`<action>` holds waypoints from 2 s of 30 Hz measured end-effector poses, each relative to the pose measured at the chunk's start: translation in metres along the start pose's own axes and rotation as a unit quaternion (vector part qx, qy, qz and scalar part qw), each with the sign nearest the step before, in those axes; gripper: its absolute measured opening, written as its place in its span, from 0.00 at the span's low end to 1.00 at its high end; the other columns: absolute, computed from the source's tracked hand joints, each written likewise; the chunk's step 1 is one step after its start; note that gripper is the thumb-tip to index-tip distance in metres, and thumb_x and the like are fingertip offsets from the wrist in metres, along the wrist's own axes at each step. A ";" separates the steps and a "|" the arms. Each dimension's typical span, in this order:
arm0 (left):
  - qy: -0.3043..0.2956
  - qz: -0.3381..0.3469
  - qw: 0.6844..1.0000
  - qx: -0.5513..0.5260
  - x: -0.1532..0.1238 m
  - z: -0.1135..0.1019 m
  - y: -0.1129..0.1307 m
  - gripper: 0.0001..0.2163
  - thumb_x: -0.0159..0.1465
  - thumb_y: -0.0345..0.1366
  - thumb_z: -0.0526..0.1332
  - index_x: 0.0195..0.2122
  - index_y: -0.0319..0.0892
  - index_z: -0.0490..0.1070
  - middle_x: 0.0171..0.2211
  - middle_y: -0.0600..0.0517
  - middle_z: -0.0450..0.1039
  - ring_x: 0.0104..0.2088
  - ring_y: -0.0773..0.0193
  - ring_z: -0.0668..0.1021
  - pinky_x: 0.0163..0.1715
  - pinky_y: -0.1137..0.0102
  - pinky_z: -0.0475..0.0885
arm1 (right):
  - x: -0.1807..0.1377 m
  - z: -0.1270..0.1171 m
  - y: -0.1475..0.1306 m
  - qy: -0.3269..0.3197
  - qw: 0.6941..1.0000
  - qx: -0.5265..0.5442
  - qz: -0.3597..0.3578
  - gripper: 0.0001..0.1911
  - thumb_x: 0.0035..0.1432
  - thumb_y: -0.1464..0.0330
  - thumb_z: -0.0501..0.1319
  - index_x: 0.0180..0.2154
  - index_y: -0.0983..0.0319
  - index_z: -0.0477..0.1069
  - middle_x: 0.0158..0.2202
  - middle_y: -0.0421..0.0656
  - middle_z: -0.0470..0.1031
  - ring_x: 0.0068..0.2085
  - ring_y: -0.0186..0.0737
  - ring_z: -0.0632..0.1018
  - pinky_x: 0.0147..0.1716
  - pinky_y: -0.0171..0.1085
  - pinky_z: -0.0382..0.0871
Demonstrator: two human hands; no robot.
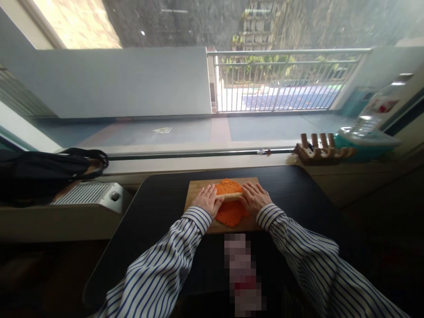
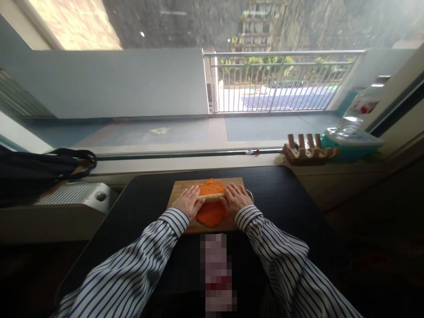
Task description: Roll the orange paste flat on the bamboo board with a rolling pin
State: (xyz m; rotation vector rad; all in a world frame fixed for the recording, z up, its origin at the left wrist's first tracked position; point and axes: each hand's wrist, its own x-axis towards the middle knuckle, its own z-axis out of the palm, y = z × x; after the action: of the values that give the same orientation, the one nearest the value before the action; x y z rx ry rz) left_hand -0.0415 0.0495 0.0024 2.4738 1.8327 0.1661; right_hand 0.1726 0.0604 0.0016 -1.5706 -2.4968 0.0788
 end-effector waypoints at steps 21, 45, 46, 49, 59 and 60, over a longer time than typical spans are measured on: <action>0.109 -0.075 0.991 -0.020 -0.024 -0.005 0.011 0.25 0.65 0.43 0.39 0.54 0.32 0.63 0.56 0.42 0.62 0.58 0.56 0.62 0.56 0.61 0.59 | -0.059 -0.006 -0.006 0.063 0.996 -0.003 -0.067 0.23 0.63 0.63 0.45 0.53 0.67 0.65 0.56 0.50 0.64 0.57 0.46 0.63 0.56 0.45 0.55; 0.105 -0.025 0.993 0.046 -0.047 0.015 0.016 0.25 0.64 0.41 0.41 0.56 0.28 0.59 0.57 0.39 0.58 0.59 0.53 0.59 0.56 0.58 0.58 | -0.037 -0.003 -0.015 -0.020 0.998 -0.043 0.034 0.27 0.63 0.61 0.37 0.58 0.67 0.57 0.60 0.48 0.57 0.61 0.45 0.55 0.60 0.51 0.38; 0.112 -0.021 0.992 0.047 -0.049 0.016 0.016 0.25 0.64 0.41 0.41 0.56 0.28 0.59 0.58 0.40 0.58 0.59 0.53 0.59 0.56 0.58 0.58 | -0.038 -0.002 -0.015 -0.020 0.998 -0.047 0.033 0.28 0.63 0.61 0.37 0.58 0.67 0.57 0.60 0.48 0.57 0.61 0.44 0.55 0.60 0.51 0.38; 0.110 -0.030 0.993 0.043 -0.041 0.014 0.016 0.25 0.64 0.41 0.41 0.56 0.29 0.60 0.58 0.40 0.58 0.59 0.53 0.59 0.56 0.58 0.58 | -0.027 -0.002 -0.012 -0.027 0.997 -0.051 0.044 0.27 0.63 0.61 0.37 0.57 0.65 0.58 0.60 0.47 0.57 0.61 0.44 0.54 0.60 0.53 0.37; 0.060 -0.078 0.995 -0.002 0.013 0.011 -0.004 0.25 0.64 0.41 0.41 0.57 0.30 0.58 0.58 0.41 0.57 0.59 0.54 0.59 0.57 0.56 0.55 | 0.045 -0.015 -0.001 -0.121 0.988 -0.036 0.087 0.25 0.62 0.63 0.39 0.59 0.60 0.53 0.63 0.42 0.48 0.63 0.43 0.47 0.58 0.58 0.36; 0.064 -0.074 0.995 -0.001 0.010 0.011 -0.003 0.26 0.64 0.42 0.41 0.57 0.30 0.58 0.58 0.40 0.57 0.59 0.53 0.59 0.57 0.56 0.55 | 0.041 -0.015 -0.002 -0.112 0.989 -0.044 0.080 0.26 0.62 0.62 0.39 0.60 0.61 0.52 0.64 0.43 0.47 0.63 0.43 0.46 0.59 0.57 0.36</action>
State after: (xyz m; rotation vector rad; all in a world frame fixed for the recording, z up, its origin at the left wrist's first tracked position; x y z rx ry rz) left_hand -0.0401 0.0602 -0.0086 2.3654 2.0559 0.3263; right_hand 0.1566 0.0954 0.0221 -1.8948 -2.5636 0.1813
